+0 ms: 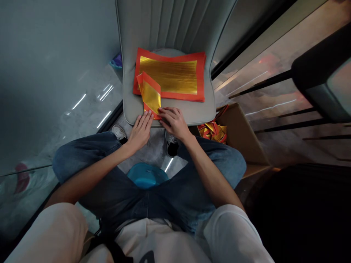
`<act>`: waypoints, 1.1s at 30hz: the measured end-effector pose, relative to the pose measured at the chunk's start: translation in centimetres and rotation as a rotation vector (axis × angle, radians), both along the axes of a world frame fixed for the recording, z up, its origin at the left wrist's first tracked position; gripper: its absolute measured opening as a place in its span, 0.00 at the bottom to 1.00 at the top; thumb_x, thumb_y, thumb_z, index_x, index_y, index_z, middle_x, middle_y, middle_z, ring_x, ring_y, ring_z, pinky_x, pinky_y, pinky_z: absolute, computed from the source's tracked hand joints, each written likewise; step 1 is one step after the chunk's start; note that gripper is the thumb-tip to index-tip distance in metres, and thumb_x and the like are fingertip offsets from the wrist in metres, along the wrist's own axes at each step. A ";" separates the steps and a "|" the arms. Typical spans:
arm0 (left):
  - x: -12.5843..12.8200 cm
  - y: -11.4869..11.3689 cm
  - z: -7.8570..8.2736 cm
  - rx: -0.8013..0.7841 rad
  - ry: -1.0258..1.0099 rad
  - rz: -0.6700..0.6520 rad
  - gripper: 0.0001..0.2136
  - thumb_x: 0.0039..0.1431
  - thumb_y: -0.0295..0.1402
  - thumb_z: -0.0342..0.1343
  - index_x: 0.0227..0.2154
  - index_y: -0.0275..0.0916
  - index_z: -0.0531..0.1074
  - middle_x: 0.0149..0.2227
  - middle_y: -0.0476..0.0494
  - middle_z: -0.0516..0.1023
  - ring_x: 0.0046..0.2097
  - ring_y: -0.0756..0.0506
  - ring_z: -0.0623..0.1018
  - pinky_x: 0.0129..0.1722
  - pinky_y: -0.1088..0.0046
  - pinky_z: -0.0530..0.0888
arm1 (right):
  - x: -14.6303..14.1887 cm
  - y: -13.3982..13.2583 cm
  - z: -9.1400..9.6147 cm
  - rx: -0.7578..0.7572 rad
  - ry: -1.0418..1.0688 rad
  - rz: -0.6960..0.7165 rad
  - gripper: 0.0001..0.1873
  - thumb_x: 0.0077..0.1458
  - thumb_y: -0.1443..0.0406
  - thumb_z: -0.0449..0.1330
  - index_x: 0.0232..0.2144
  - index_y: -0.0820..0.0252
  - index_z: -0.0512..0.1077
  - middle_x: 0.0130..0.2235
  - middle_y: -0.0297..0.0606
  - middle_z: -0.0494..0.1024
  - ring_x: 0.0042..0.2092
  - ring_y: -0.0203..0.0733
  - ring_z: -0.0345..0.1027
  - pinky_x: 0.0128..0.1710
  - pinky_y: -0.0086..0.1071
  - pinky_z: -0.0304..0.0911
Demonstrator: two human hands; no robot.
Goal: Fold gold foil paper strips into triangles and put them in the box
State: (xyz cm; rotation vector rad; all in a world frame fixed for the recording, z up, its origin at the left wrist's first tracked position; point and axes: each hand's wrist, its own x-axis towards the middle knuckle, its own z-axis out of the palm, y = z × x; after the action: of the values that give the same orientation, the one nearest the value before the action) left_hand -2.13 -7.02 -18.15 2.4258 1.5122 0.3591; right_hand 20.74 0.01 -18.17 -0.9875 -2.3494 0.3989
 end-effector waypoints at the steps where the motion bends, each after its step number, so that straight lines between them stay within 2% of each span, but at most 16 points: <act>1: -0.1 0.0 0.0 0.002 -0.022 -0.004 0.38 0.67 0.26 0.47 0.78 0.31 0.44 0.80 0.29 0.48 0.81 0.35 0.46 0.79 0.43 0.50 | -0.2 -0.2 -0.1 0.012 -0.001 -0.016 0.14 0.73 0.61 0.58 0.55 0.53 0.80 0.62 0.42 0.82 0.63 0.58 0.70 0.62 0.57 0.63; 5: -0.8 0.3 0.0 0.056 -0.205 0.026 0.33 0.69 0.30 0.50 0.75 0.34 0.51 0.78 0.27 0.56 0.80 0.33 0.55 0.77 0.44 0.58 | -0.8 -0.8 -0.5 0.005 0.012 -0.064 0.13 0.74 0.60 0.58 0.52 0.50 0.82 0.56 0.41 0.85 0.56 0.56 0.73 0.56 0.55 0.65; 9: -1.9 0.8 0.3 0.149 -0.358 0.287 0.20 0.69 0.35 0.59 0.61 0.40 0.68 0.66 0.29 0.68 0.71 0.31 0.68 0.72 0.45 0.66 | -0.9 -0.7 -0.7 -0.027 0.044 -0.079 0.13 0.74 0.60 0.59 0.51 0.48 0.83 0.55 0.40 0.85 0.56 0.56 0.71 0.56 0.55 0.63; 12: -2.3 1.5 0.6 0.132 -0.338 0.385 0.12 0.66 0.36 0.66 0.48 0.42 0.74 0.58 0.33 0.71 0.64 0.31 0.72 0.68 0.44 0.68 | -0.8 -0.4 -0.7 -0.059 0.055 -0.074 0.13 0.73 0.60 0.59 0.51 0.47 0.83 0.54 0.40 0.85 0.56 0.57 0.70 0.56 0.55 0.62; 16: -2.3 2.2 0.7 0.092 -0.299 0.458 0.13 0.64 0.40 0.70 0.44 0.42 0.75 0.56 0.33 0.70 0.62 0.29 0.72 0.65 0.42 0.68 | -0.7 -0.3 -0.7 -0.081 0.094 -0.072 0.12 0.73 0.59 0.59 0.50 0.48 0.83 0.53 0.39 0.86 0.55 0.56 0.70 0.56 0.53 0.61; 21: -2.1 2.5 1.4 0.060 -0.242 0.481 0.13 0.65 0.45 0.69 0.39 0.41 0.78 0.57 0.33 0.70 0.62 0.28 0.71 0.64 0.41 0.68 | -0.7 -0.3 -0.7 -0.109 0.126 -0.077 0.12 0.73 0.59 0.60 0.49 0.47 0.84 0.53 0.39 0.86 0.55 0.56 0.70 0.57 0.54 0.61; 28: -2.1 3.5 2.8 -0.106 -0.169 0.523 0.15 0.63 0.48 0.70 0.40 0.42 0.83 0.54 0.33 0.71 0.62 0.26 0.71 0.64 0.40 0.68 | -0.6 -0.2 -0.6 -0.120 0.099 -0.083 0.12 0.73 0.58 0.59 0.48 0.47 0.83 0.53 0.39 0.86 0.56 0.57 0.70 0.57 0.55 0.61; 33: -2.3 4.2 3.0 -0.187 -0.142 0.526 0.16 0.59 0.48 0.73 0.41 0.42 0.85 0.54 0.35 0.70 0.62 0.28 0.70 0.65 0.41 0.68 | -0.6 -0.3 -0.5 -0.119 0.092 -0.081 0.13 0.73 0.58 0.59 0.48 0.47 0.83 0.53 0.40 0.85 0.55 0.57 0.70 0.57 0.55 0.61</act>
State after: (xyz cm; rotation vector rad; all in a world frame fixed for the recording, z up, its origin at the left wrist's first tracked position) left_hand -4.45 -2.81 -15.18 1.7972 2.0000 0.4533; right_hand 20.15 -0.29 -18.69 -1.0919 -2.2164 0.5462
